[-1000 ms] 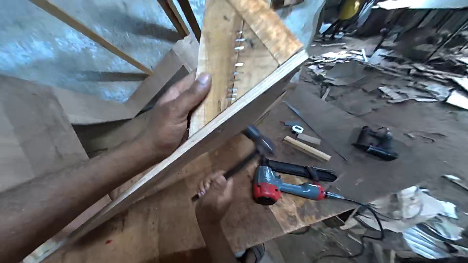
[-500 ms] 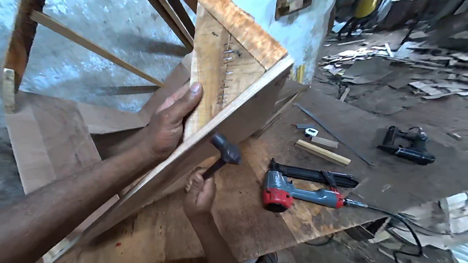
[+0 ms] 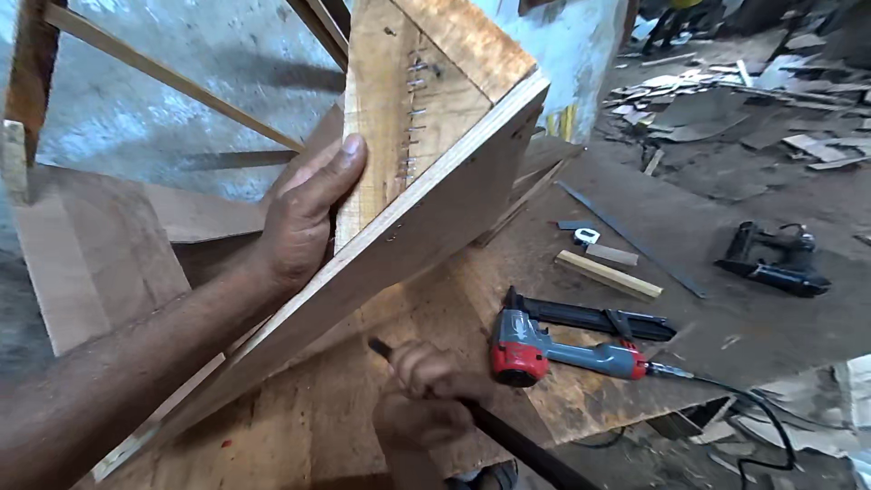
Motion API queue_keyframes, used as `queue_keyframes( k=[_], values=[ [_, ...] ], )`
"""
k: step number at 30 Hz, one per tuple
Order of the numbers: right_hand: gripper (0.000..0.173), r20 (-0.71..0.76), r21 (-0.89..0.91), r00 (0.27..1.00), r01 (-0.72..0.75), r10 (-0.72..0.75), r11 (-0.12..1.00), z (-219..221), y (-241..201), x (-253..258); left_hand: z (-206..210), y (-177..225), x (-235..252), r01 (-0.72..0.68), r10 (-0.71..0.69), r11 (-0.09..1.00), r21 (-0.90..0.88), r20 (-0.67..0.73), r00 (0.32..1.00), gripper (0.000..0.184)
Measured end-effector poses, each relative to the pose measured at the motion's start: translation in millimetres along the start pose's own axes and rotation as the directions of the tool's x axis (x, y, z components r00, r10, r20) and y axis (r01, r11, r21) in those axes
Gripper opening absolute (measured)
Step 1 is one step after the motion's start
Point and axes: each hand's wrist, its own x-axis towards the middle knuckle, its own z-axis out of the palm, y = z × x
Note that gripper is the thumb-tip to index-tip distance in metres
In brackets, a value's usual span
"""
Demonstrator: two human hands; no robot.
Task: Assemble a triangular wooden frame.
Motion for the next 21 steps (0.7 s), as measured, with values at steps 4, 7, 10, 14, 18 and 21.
queue_keyframes(
  k=[4,7,10,14,18,21],
  values=[
    [0.040,0.083,-0.328,0.884,-0.412,0.460,0.850,11.6,19.4,-13.1,2.4,0.9,-3.6,0.025,-0.025,0.999,0.023,-0.012,1.000,0.038],
    [0.039,0.017,-0.069,0.967,-0.252,0.253,0.965,0.5,-9.1,5.8,1.8,1.6,-0.5,-0.004,0.006,0.998,0.055,-0.034,0.999,0.037],
    [0.028,-0.027,0.065,0.998,-0.049,0.051,0.997,9.3,-1.0,4.3,0.4,0.4,0.9,-0.017,0.017,1.000,0.015,0.001,1.000,0.037],
    [0.040,0.086,-0.266,0.894,-0.405,0.440,0.875,22.3,27.2,-16.3,5.3,2.0,-2.0,0.025,-0.024,0.998,0.056,-0.022,0.999,0.039],
    [0.041,0.034,-0.188,0.912,-0.396,0.409,0.899,-1.2,19.0,-21.2,3.6,1.5,-2.3,-0.004,0.008,0.995,0.104,-0.036,0.999,0.038],
    [0.044,0.041,-0.248,0.865,-0.475,0.499,0.844,-16.8,13.2,-29.9,3.8,1.6,-2.2,-0.012,0.019,0.992,0.127,-0.053,0.998,0.038]
  ],
)
